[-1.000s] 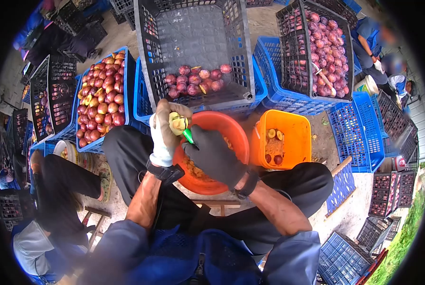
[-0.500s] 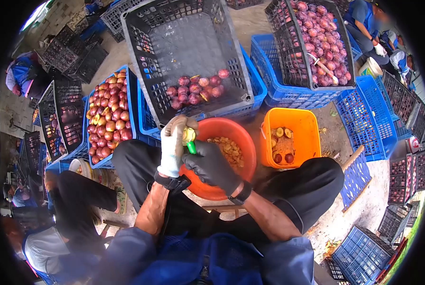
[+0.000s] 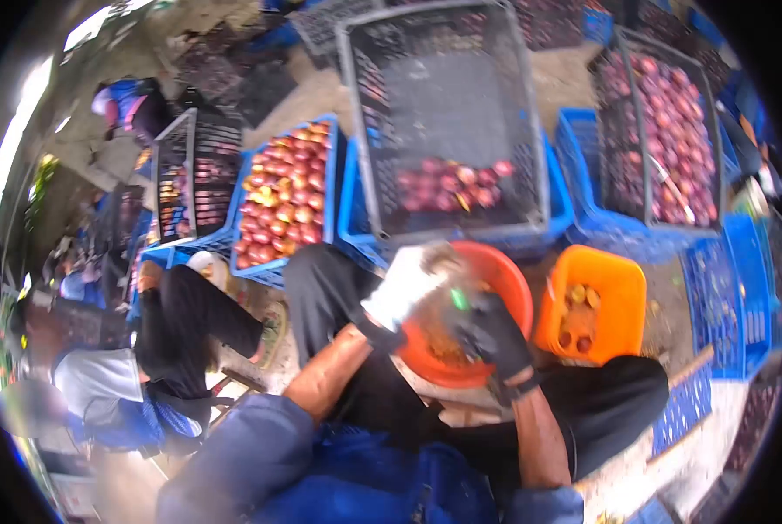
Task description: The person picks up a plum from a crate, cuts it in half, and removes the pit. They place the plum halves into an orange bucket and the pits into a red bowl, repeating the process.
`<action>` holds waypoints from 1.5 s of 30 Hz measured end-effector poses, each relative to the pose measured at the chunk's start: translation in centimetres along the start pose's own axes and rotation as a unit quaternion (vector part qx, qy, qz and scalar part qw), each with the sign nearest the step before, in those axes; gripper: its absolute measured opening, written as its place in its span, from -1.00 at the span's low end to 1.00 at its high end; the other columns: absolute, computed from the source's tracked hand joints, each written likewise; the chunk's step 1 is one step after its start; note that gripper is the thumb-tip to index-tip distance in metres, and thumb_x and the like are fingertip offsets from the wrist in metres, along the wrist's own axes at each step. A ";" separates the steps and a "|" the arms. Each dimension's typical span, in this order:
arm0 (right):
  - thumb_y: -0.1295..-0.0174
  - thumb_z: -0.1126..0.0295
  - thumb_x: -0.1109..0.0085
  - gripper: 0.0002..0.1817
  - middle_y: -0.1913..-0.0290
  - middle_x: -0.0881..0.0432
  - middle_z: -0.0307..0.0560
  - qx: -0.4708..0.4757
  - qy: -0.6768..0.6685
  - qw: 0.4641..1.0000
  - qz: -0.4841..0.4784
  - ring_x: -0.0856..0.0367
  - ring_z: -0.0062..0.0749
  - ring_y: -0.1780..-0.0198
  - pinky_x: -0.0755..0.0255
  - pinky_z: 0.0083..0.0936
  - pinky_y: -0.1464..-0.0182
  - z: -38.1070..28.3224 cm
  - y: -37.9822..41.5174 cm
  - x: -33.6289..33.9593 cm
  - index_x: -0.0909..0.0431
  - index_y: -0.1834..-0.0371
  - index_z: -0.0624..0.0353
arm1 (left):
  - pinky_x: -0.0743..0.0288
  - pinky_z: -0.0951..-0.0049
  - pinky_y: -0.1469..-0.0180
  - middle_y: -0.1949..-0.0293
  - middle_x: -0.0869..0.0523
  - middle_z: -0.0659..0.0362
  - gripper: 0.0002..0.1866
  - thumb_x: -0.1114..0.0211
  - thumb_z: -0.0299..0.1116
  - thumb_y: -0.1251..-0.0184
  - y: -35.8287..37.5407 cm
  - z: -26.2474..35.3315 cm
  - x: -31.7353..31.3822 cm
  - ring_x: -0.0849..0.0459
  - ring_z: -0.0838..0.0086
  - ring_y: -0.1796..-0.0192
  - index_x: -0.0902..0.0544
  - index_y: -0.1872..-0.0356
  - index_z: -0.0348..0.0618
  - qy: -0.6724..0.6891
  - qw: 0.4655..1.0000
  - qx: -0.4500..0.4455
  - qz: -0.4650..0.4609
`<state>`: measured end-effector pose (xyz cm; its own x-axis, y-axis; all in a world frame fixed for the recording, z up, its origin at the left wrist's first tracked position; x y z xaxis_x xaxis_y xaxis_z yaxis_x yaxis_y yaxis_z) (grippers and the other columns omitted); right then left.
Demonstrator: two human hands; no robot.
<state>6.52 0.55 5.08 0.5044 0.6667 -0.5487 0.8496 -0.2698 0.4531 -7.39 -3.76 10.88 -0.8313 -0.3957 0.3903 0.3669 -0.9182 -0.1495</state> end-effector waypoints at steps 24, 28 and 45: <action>-0.30 0.37 -0.20 -0.89 0.59 -0.43 -0.37 0.086 0.120 0.988 -0.037 -0.27 -0.77 0.67 -0.13 -0.67 0.61 2.8 0.1 1.8 -0.59 0.37 0.12 | -0.22 0.65 0.62 0.42 -0.65 0.29 -0.46 -0.17 0.23 -0.55 1.7 -5.6 -3.1 -0.47 0.69 0.57 -0.66 0.10 -0.12 0.266 0.943 0.197 -0.042; -0.26 0.36 -0.19 -0.87 0.59 -0.55 -0.19 0.054 0.175 0.983 -0.031 -0.48 -0.47 0.65 -0.34 -0.41 0.56 2.8 -0.6 3.6 -0.63 0.38 0.16 | -0.20 0.60 0.65 0.48 -0.60 0.28 -0.29 0.12 0.38 -0.60 1.2 -7.9 -0.8 -0.39 0.64 0.67 -0.66 0.15 -0.11 0.218 0.956 0.193 0.032; -0.34 0.30 -0.20 -0.78 0.08 -0.76 -0.03 0.138 0.312 0.940 -0.013 -0.76 -0.17 0.08 -0.63 -0.20 0.02 16.5 -4.8 10.0 -0.70 0.05 0.12 | -0.75 0.38 0.07 0.02 -0.74 0.08 -0.58 -0.10 -0.14 -0.66 -5.7 1.6 -18.5 -0.75 0.33 -0.03 -0.59 -0.25 -0.26 0.116 0.968 -0.055 -0.216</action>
<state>10.04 -2.98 -14.14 0.3682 0.9297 0.0000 0.9113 -0.3609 0.1982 6.53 8.83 5.95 -0.9734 0.0440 0.2246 -0.0721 -0.9903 -0.1186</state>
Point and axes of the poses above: each hand's wrist, its own y-axis away from the middle knuckle, its own x-axis out of the back of the hand, z = x × y, the point moved 7 cm from there along -y, towards the middle knuckle
